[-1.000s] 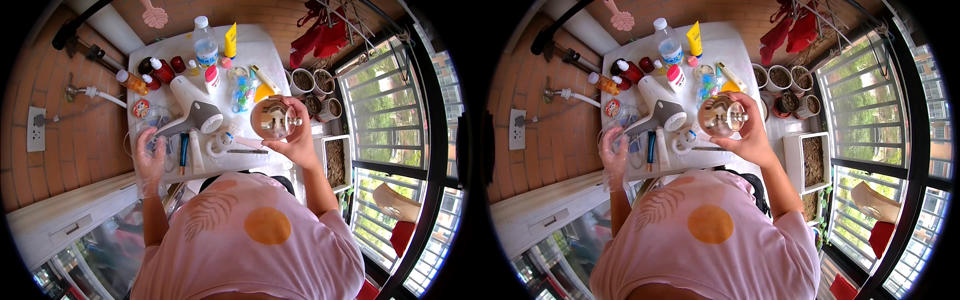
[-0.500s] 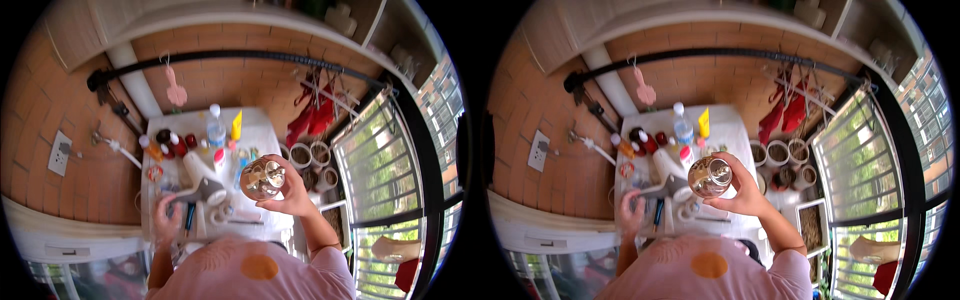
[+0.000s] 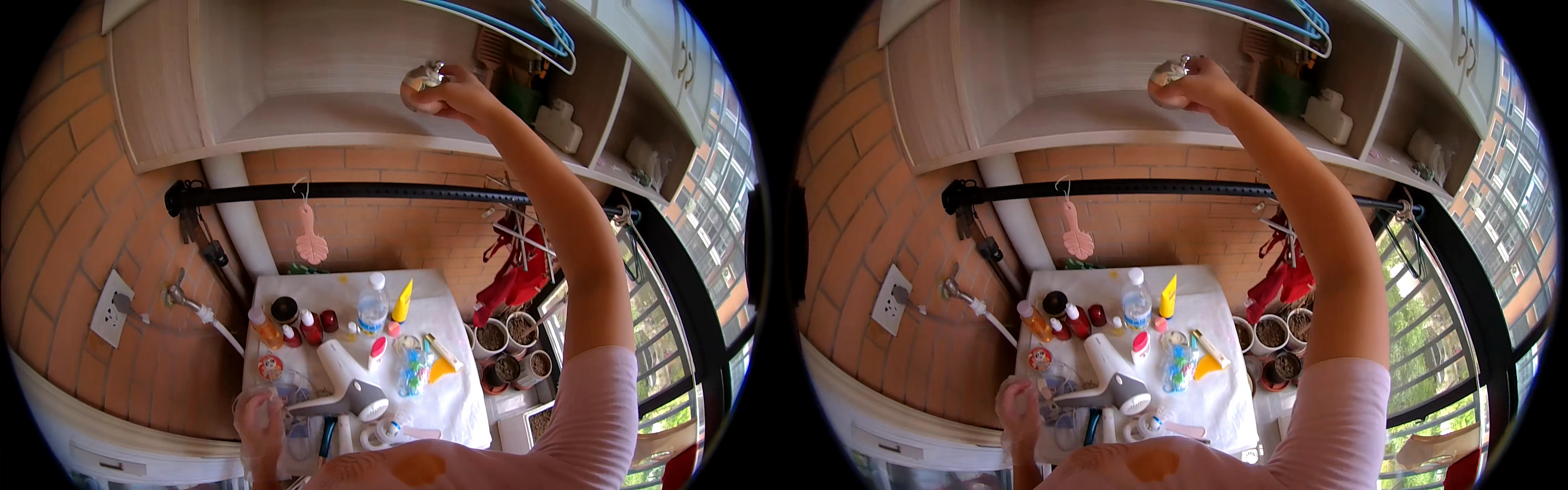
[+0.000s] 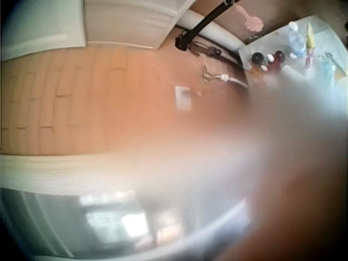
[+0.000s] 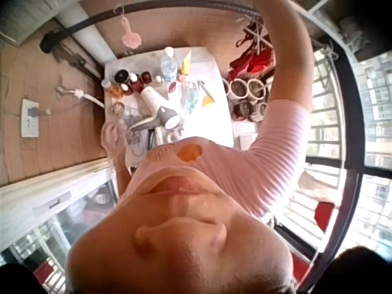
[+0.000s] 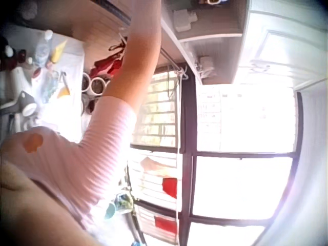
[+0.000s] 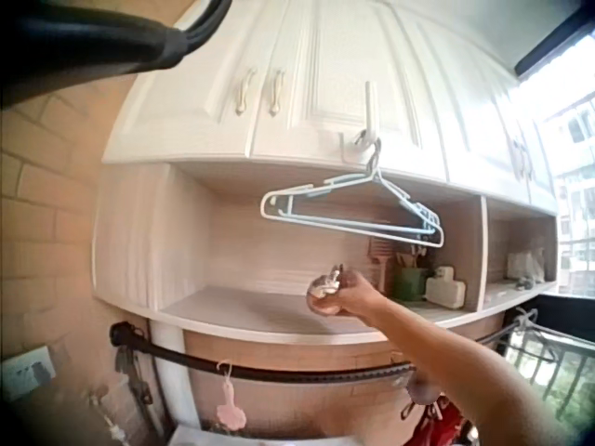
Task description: The person wipes a wooden shelf with a cloth and then organizes various items onto it. They place a green container with brushes, a hairbrush, small bottles, and a white plastic object onto the shelf. The person also handles a small white jar and a cloth on the table below.
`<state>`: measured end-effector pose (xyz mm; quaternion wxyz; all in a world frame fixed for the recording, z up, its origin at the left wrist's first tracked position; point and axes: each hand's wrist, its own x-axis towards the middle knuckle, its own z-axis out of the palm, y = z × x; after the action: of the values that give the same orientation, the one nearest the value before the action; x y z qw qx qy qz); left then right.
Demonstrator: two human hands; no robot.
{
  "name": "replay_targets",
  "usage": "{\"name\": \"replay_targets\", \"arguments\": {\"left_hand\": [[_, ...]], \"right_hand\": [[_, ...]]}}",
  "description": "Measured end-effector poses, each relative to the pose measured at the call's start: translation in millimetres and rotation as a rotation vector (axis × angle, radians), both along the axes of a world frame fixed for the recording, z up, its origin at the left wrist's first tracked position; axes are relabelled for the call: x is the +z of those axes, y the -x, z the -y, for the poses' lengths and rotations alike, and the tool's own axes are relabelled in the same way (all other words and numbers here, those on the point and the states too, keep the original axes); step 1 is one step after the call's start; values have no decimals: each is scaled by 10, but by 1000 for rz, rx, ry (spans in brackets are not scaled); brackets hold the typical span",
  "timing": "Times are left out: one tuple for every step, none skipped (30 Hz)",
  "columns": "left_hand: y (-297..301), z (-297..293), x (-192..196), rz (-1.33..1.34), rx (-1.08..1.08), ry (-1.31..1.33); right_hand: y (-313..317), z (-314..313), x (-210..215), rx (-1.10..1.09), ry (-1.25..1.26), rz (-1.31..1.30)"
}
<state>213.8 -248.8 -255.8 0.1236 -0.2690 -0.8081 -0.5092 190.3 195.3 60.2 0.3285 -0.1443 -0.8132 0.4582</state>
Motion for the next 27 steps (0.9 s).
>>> {"name": "replay_targets", "arguments": {"left_hand": [[84, 25, -54, -57, 15, -13], [156, 52, -105, -113, 35, -23], [216, 54, -132, -114, 44, -32], [271, 53, -144, -115, 51, -42], [318, 65, -151, -113, 62, -45], [377, 70, -169, -109, 53, -62], [440, 70, -188, -106, 42, -79], [483, 65, -204, -100, 33, -94], [516, 50, -215, -116, 48, -82], [546, 32, -225, -133, 62, -70], [571, 7, -241, -151, 74, -60], [589, -17, -271, -137, 82, -66], [598, -39, -308, -124, 91, -71], [613, -60, -331, -109, 100, -76], [629, -81, -337, -95, 83, -77], [642, -98, -336, -81, 66, -78], [646, -112, -339, -67, 50, -80], [651, -126, -350, -63, 50, -77], [653, -140, -363, -60, 50, -73], [656, -156, -364, -58, 52, -70], [661, -169, -362, -69, 46, -59], [668, -178, -358, -79, 40, -48], [674, -181, -348, -92, 37, -37], [672, -188, -340, -92, 38, -45], [666, -196, -332, -92, 39, -54], [658, -193, -316, -91, 49, -58], [670, -197, -301, -101, 42, -41]], "right_hand": [[149, -89, 9, -38, -34, 35], [324, -190, -11, -71, -65, 71], [486, -312, -36, -108, -100, 82], [594, -454, -17, -128, -126, 116], [686, -493, -11, -143, -147, 153], [764, -529, -23, -159, -168, 190], [833, -564, -20, -190, -182, 229], [880, -517, 9, -217, -195, 270], [932, -503, 8, -246, -207, 311], [1026, -569, -23, -297, -211, 305], [1112, -635, -30, -350, -216, 298], [1169, -699, -43, -404, -221, 290], [1192, -773, -54, -381, -253, 290], [1189, -790, -43, -357, -285, 291], [1188, -816, -39, -334, -316, 292], [1196, -863, -43, -300, -323, 306], [1207, -911, -40, -265, -331, 321], [1212, -949, -43, -230, -338, 335], [1212, -979, -54, -219, -343, 333], [1217, -1002, -53, -206, -349, 328], [1221, -1032, -53, -194, -355, 323], [1233, -1109, -37, -215, -381, 334], [1245, -1157, 1, -233, -406, 342], [1254, -1200, 14, -252, -431, 350], [1253, -1245, 35, -257, -450, 358], [1263, -1200, 89, -253, -467, 366], [1227, -1174, 138, -261, -484, 377]]}}
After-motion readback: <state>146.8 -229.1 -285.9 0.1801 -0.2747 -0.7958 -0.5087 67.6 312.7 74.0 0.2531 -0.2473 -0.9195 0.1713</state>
